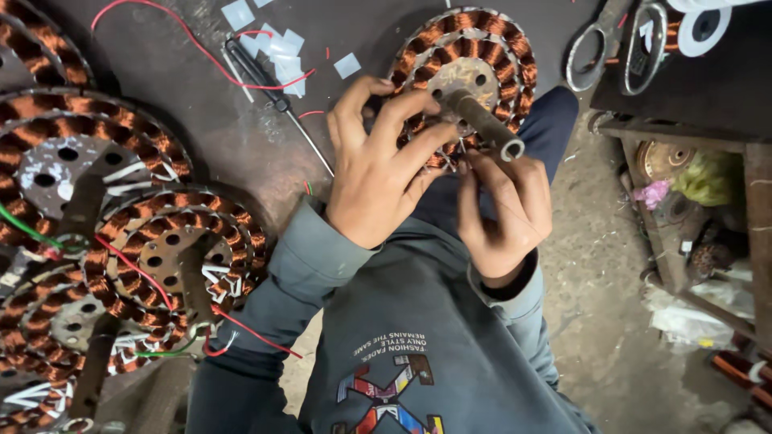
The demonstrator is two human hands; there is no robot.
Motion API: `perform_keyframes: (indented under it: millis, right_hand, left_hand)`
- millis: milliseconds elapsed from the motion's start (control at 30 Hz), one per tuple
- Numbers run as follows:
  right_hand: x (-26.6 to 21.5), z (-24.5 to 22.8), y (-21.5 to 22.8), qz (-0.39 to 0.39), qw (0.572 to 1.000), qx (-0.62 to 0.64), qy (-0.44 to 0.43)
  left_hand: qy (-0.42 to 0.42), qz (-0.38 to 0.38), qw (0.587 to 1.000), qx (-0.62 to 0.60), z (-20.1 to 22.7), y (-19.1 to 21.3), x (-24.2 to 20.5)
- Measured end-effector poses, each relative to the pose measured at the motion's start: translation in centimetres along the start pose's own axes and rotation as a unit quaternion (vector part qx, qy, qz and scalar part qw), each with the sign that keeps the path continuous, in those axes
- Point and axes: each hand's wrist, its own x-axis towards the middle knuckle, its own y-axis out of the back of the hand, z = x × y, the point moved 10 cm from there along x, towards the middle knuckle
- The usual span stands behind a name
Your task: The person inserts small white plastic pieces into slots on circular copper-wound stator cores, then uses shears to trim excess wire. They repeat this process on multiple stator units placed on a cluttered workbench.
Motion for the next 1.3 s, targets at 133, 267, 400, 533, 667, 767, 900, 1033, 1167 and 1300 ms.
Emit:
perform_keyframes:
  millis: [133,267,400,533,667,767,900,1033,1167,1300]
  right_hand:
    - [0.0,0.3,-0.4,0.003,1.0,0.002,-0.008]
    - [0.4,0.5,-0.9,-0.012,1.0,-0.013,-0.009]
    - [0.6,0.9,-0.8,-0.029,0.999,-0.002,-0.022]
    - [0.8,1.3,-0.4,-0.027,0.997,0.05,-0.054]
    - [0.8,1.2,-0.2,-0.023,0.998,0.038,-0.036]
    - [0.6,1.1,0.3,-0.019,0.997,0.07,-0.03]
    - [-0.7,1.0,2.1,0.016,0.994,0.108,-0.031]
    - [-2.4,1.2,3.7,0.006,0.991,0.13,-0.044]
    - [-4.9,2.6,4.0,-0.034,0.967,0.235,-0.09]
    - [-8.1,4.6,3.3,-0.035,0.916,0.366,-0.162]
  left_hand:
    - [-0.003,0.007,1.0,0.005,-0.1,0.0,0.0]
    - [0.005,-0.002,1.0,-0.009,-0.4,-0.1,0.1]
    - [0.002,0.0,1.0,-0.003,-0.4,-0.3,0.0]
    - [0.003,0.007,1.0,-0.009,-0.3,-0.2,0.2]
    - [0.004,0.016,1.0,-0.015,-0.2,0.0,0.1]
    - [-0.003,0.023,1.0,-0.01,0.0,0.1,0.0]
    - [-0.027,0.03,0.999,-0.014,0.5,0.2,0.1]
    - [-0.044,0.041,0.998,0.005,1.7,0.7,-0.1]
    - [0.001,0.091,0.993,0.077,4.7,0.7,-2.3]
    - [0.088,0.201,0.972,0.086,8.0,0.9,-7.3]
